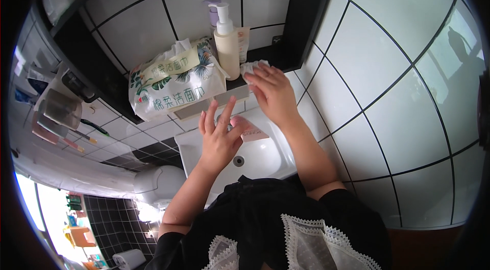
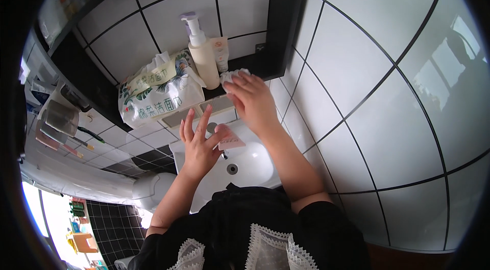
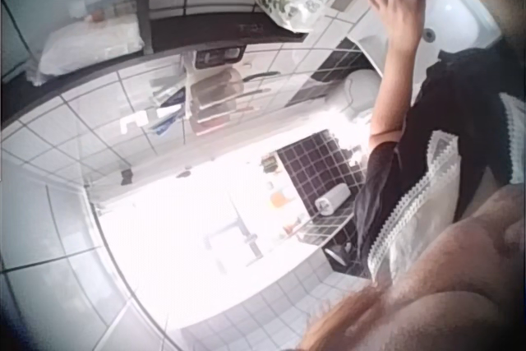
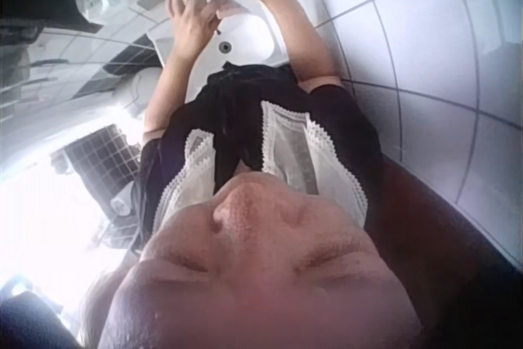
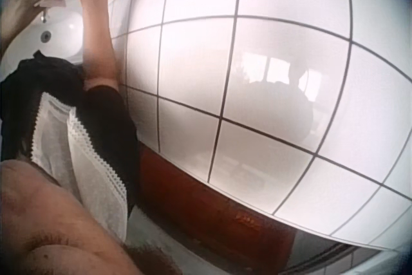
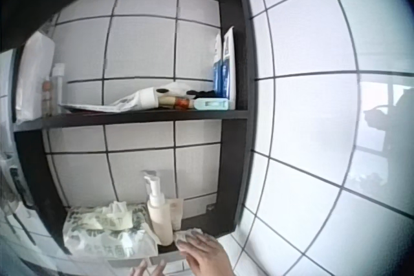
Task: The person wipes the bathroom sink, toilet tank, and shelf using a wet wipe, and then rinses the sink faucet and handles by hand.
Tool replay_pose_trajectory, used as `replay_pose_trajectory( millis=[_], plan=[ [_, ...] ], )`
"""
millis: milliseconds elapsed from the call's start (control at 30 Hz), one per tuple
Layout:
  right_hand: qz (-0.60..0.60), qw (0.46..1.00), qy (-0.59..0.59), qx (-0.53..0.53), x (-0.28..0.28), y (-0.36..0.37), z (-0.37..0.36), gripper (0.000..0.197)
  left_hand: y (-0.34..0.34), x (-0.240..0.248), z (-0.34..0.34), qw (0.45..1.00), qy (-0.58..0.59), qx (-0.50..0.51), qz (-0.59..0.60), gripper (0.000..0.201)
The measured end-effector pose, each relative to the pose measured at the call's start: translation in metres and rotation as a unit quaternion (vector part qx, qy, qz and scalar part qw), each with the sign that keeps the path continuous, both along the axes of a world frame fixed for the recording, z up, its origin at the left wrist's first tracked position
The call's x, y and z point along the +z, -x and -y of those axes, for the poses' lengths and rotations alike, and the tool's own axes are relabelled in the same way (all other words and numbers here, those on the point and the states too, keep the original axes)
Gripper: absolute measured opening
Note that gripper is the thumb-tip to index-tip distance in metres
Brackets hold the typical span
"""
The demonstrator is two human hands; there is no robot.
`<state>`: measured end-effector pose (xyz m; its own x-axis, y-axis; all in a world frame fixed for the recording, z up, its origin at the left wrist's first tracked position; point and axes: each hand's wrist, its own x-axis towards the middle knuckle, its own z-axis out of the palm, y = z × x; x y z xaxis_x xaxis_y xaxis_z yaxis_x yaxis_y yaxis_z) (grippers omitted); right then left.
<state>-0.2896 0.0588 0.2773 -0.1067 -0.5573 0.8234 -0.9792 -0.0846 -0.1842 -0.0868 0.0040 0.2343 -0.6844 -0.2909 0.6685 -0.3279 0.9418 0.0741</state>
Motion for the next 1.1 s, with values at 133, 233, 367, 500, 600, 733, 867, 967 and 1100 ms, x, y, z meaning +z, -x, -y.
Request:
replay_pose_trajectory(
  millis=[133, 233, 367, 500, 600, 733, 867, 967, 1100],
  plan=[
    [-0.011, 0.998, -0.021, -0.051, 0.001, -0.008, -0.011, 0.029, -0.003, 0.003, -0.001, 1.0, -0.005, -0.023, -0.009, 0.039],
    [0.008, 0.986, -0.03, -0.165, 0.001, 0.006, -0.015, 0.029, -0.008, 0.004, -0.001, 1.0, -0.001, -0.019, 0.0, 0.036],
    [-0.001, 0.975, -0.005, -0.224, -0.006, 0.018, -0.027, 0.026, -0.007, 0.014, -0.003, 0.999, -0.027, -0.041, -0.007, 0.042],
    [0.02, 0.974, 0.047, -0.222, -0.014, 0.018, -0.038, 0.024, 0.002, 0.037, -0.007, 0.987, -0.092, -0.125, -0.05, 0.041],
    [0.175, 0.975, -0.03, -0.131, -0.015, 0.011, -0.06, 0.021, 0.019, 0.043, -0.011, 0.969, -0.154, -0.161, -0.11, 0.036],
    [0.286, 0.951, -0.045, -0.112, -0.019, -0.005, -0.084, 0.019, 0.058, 0.077, -0.021, 0.948, -0.21, -0.164, -0.177, 0.032],
    [0.343, 0.933, -0.026, -0.104, -0.037, -0.004, -0.102, 0.017, 0.104, 0.115, -0.017, 0.937, -0.262, -0.131, -0.189, 0.042],
    [0.396, 0.915, -0.011, -0.077, -0.043, -0.004, -0.115, 0.018, 0.144, 0.118, -0.001, 0.932, -0.286, -0.141, -0.175, 0.046],
    [0.444, 0.894, -0.024, -0.045, -0.043, -0.014, -0.122, 0.02, 0.181, 0.103, 0.022, 0.949, -0.239, -0.109, -0.173, 0.037]
  ],
)
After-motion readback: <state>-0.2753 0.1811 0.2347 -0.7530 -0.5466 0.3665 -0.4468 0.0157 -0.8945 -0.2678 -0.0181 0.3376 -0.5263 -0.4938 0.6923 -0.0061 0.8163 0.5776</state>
